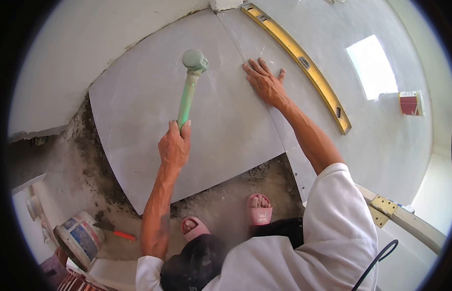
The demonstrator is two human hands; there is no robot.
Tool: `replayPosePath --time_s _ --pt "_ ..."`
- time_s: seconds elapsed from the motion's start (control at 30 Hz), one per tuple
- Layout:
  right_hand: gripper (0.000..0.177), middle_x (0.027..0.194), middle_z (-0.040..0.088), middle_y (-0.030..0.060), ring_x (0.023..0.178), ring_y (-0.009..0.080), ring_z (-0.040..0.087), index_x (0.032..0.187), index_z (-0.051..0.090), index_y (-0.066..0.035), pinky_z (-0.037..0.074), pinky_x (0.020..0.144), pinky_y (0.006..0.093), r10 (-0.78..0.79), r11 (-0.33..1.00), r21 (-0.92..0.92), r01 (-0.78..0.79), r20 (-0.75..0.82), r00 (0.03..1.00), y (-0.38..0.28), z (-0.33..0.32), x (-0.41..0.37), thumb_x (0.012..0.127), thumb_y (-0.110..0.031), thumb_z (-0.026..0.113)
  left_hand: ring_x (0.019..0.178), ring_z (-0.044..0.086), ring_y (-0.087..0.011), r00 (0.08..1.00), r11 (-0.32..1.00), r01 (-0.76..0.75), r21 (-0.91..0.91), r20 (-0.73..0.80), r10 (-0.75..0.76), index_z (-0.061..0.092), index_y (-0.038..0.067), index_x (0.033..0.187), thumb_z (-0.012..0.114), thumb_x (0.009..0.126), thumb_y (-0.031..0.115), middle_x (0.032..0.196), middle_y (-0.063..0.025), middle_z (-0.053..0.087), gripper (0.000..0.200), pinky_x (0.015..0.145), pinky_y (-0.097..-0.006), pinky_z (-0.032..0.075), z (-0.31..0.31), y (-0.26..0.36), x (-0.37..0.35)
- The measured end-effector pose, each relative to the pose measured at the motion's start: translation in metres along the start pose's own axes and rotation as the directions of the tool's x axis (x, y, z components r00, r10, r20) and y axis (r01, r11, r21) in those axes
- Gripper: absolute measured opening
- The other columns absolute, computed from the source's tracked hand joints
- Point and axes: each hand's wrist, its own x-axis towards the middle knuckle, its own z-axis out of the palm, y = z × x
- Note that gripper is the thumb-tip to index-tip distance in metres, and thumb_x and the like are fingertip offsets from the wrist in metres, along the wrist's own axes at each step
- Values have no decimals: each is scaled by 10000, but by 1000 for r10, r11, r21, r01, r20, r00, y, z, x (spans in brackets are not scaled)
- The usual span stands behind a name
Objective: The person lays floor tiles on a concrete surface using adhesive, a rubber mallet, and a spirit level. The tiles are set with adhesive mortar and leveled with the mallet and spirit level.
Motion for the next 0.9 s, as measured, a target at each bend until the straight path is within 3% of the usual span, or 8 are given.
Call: replayPosePath --time_s 0.17,0.33,0.47,0.57,0.67,0.77,0.83,0.9 --pt "432 1561 308 -23 1475 207 187 1450 432 -275 80 1030 801 -28 1000 7 28 -1 1000 12 5 2 1032 -380 391 619 647 -388 1000 998 0 59 25 -2 483 40 882 441 1003 457 651 -170 628 436 551 -487 507 14 -3 8" --pt "469 1556 306 -9 1468 219 201 1441 445 -276 128 1019 801 -90 995 -35 91 42 995 21 4 9 1009 -457 420 716 659 -416 983 989 45 143 170 -69 523 26 963 410 1006 485 700 -205 645 475 640 -516 511 6 -2 13" --pt "589 1593 220 -14 1483 220 148 1493 343 -281 142 1021 808 -206 964 -120 239 238 949 38 -15 -22 971 -532 450 777 646 -437 977 985 91 149 176 -117 521 14 1024 394 1008 498 834 -227 644 501 683 -518 512 17 -23 4" --pt "694 1611 162 -28 1491 213 109 1525 251 -284 134 1034 809 -241 943 -141 301 335 911 47 -14 -74 937 -574 477 945 610 -414 994 981 86 176 53 -96 503 0 1154 444 1009 442 1069 -223 584 468 768 -516 499 12 -25 -5" --pt "745 1619 127 -40 1494 199 85 1533 227 -289 116 1054 798 -209 958 -107 267 379 902 48 -17 -116 908 -587 503 1116 516 -371 956 890 -43 454 -240 169 446 21 1313 526 990 367 1228 -189 475 479 887 -501 449 -3 -29 -25" --pt "695 1618 125 -46 1494 193 83 1523 264 -293 155 1032 814 -206 947 -154 284 390 898 54 -15 -132 921 -522 527 1203 443 -338 935 914 -5 405 -322 148 434 58 1374 600 959 301 1286 -157 444 509 945 -491 395 -12 -66 -85" --pt "604 1567 262 -6 1461 208 199 1460 383 -250 287 1006 753 -253 921 -198 335 348 903 46 -23 -140 921 -460 556 1122 506 -347 916 946 -126 299 -330 227 550 45 1252 640 932 237 1212 -138 512 383 941 -473 389 -14 -71 -140" --pt "491 1461 408 34 1385 226 337 1359 488 -195 399 962 665 -289 912 -183 368 352 890 44 -23 -147 921 -397 579 1060 543 -348 937 925 -347 157 29 347 610 35 1145 649 913 171 1126 -132 566 272 917 -456 410 -26 -65 -172"
